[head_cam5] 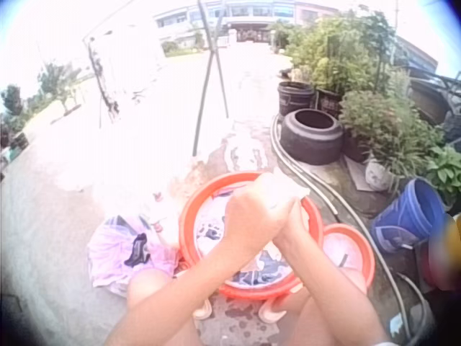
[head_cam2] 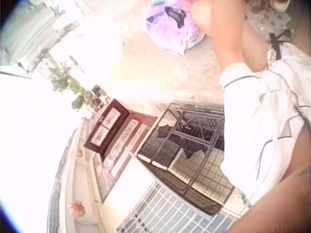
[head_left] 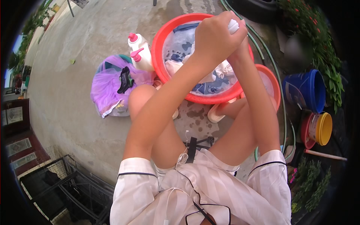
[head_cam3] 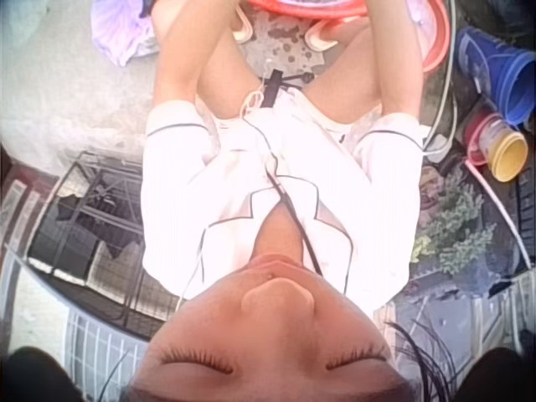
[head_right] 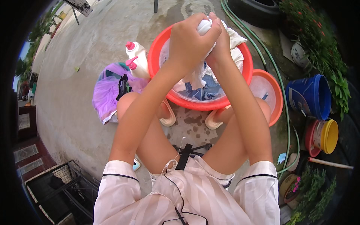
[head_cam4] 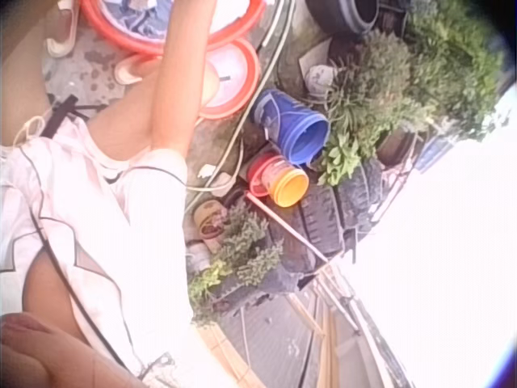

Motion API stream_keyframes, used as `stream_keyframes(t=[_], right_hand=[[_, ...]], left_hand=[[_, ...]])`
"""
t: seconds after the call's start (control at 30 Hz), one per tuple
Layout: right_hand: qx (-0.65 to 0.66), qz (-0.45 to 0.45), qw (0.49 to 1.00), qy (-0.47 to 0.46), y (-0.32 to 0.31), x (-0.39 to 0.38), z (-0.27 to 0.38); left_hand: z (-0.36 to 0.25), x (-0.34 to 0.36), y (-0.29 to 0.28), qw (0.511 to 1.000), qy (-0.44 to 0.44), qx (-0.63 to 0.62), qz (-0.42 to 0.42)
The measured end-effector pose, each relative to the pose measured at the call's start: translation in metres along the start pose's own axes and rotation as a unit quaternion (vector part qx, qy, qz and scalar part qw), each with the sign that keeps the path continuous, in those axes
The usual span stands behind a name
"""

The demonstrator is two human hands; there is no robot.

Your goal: The person lifts a shirt from a basin of soapy water and wrings it out by hand.

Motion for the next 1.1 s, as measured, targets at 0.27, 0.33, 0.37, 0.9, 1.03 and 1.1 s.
stream_keyframes(t=[0.27,0.33,0.37,0.9,1.03,1.1], right_hand=[[-0.214,-0.085,0.964,-0.135,0.056,-0.041,-0.002],[-0.207,-0.102,0.962,-0.144,0.050,-0.031,-0.004],[-0.164,-0.137,0.971,-0.103,0.043,-0.025,-0.001],[-0.189,-0.117,0.966,-0.129,0.060,-0.041,-0.002],[-0.115,-0.184,0.973,-0.083,0.045,-0.027,0.019],[-0.119,-0.186,0.972,-0.076,0.031,-0.020,0.025]], left_hand=[[0.053,0.043,-0.024,0.982,-0.189,-0.013,-0.006],[0.044,0.038,-0.018,0.997,-0.075,-0.002,-0.036],[0.037,0.035,-0.015,0.997,0.041,0.010,-0.067],[0.055,0.039,-0.024,0.947,0.148,0.271,0.083],[0.023,0.023,-0.009,0.999,-0.026,0.017,0.005],[0.013,0.008,-0.007,0.995,-0.091,0.025,0.041]])
Point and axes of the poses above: each hand's wrist, its own x-axis towards the middle knuckle, its own y-axis out of the palm, z = x × y, the point moved 2 cm from there along x, towards the middle knuckle, and after that the axes turned 8 degrees about -z, right-handed, at the moved point
